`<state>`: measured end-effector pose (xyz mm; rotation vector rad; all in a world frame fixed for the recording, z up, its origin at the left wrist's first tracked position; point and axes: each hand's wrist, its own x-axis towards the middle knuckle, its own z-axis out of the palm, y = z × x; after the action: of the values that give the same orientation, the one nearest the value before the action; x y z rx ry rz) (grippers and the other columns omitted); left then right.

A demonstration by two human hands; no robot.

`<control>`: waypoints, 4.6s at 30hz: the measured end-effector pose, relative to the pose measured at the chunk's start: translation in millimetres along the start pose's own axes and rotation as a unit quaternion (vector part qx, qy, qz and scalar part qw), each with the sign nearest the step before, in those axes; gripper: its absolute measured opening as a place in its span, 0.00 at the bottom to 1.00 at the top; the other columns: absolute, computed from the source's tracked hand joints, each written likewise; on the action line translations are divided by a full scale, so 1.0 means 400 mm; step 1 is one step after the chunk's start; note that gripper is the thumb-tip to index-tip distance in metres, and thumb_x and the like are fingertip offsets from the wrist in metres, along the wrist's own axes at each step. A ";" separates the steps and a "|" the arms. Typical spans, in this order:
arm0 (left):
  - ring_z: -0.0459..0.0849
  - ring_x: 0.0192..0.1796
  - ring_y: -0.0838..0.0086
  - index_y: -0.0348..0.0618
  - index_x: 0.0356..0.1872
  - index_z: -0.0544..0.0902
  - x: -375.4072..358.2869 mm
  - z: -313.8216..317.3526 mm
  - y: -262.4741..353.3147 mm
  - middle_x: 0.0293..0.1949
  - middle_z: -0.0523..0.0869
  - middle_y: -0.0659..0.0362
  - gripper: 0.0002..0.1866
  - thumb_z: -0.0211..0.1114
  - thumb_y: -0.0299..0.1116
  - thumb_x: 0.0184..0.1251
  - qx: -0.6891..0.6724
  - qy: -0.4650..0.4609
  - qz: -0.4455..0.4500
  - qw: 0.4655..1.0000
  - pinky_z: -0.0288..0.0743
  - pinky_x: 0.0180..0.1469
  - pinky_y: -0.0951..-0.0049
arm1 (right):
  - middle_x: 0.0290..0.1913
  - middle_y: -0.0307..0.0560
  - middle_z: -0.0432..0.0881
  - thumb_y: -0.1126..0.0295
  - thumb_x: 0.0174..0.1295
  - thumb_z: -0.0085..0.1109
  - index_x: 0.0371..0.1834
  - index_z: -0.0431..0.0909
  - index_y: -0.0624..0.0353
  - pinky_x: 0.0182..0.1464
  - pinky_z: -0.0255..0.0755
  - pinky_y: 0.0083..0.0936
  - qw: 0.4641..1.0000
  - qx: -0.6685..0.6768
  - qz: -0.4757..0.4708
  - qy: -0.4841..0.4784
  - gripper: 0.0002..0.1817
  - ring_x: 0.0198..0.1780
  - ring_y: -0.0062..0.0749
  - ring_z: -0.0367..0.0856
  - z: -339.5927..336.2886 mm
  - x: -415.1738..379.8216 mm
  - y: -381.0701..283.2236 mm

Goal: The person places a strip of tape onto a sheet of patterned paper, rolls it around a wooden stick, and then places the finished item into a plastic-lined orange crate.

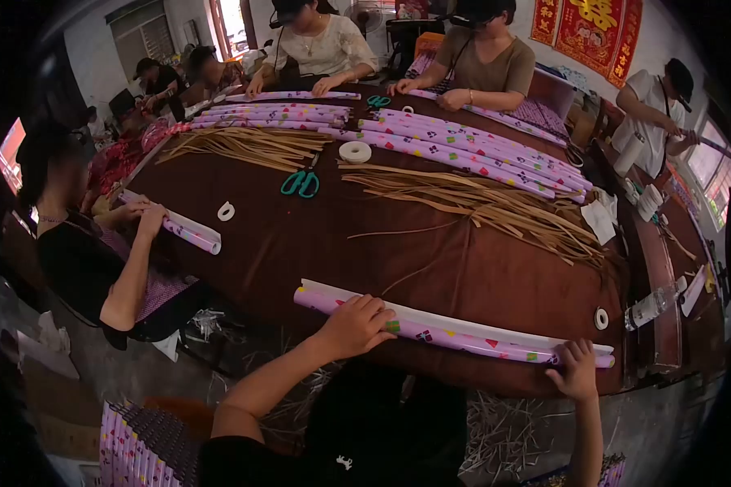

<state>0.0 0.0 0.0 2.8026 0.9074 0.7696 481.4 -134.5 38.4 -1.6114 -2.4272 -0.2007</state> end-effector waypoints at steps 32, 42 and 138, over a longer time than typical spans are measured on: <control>0.76 0.53 0.54 0.35 0.54 0.78 -0.043 -0.002 0.005 0.54 0.76 0.47 0.28 0.65 0.51 0.65 -0.018 0.049 -0.001 0.999 0.73 0.56 0.57 | 0.34 0.51 0.83 0.68 0.57 0.66 0.45 0.81 0.59 0.41 0.77 0.35 0.841 0.476 -0.213 -0.144 0.13 0.36 0.42 0.83 0.318 0.914 -0.719; 0.79 0.48 0.58 0.36 0.44 0.81 -0.050 -0.061 -0.030 0.44 0.82 0.51 0.17 0.62 0.42 0.69 0.035 -0.025 -0.062 0.997 0.73 0.52 0.62 | 0.30 0.44 0.83 0.76 0.57 0.68 0.44 0.77 0.61 0.37 0.74 0.24 0.764 0.589 -0.147 -0.217 0.13 0.33 0.25 0.81 0.343 0.927 -0.718; 0.76 0.51 0.56 0.34 0.44 0.81 0.050 0.084 0.153 0.47 0.80 0.50 0.23 0.73 0.40 0.50 0.007 0.035 0.001 0.999 0.70 0.57 0.58 | 0.23 0.33 0.77 0.68 0.65 0.58 0.33 0.81 0.57 0.20 0.52 0.14 0.640 0.749 0.126 -0.112 0.07 0.18 0.12 0.60 0.204 0.962 -0.496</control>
<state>62.5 -36.4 -5.7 2.8055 0.9240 0.8688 146.0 150.3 60.4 -0.9629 -1.3254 1.6467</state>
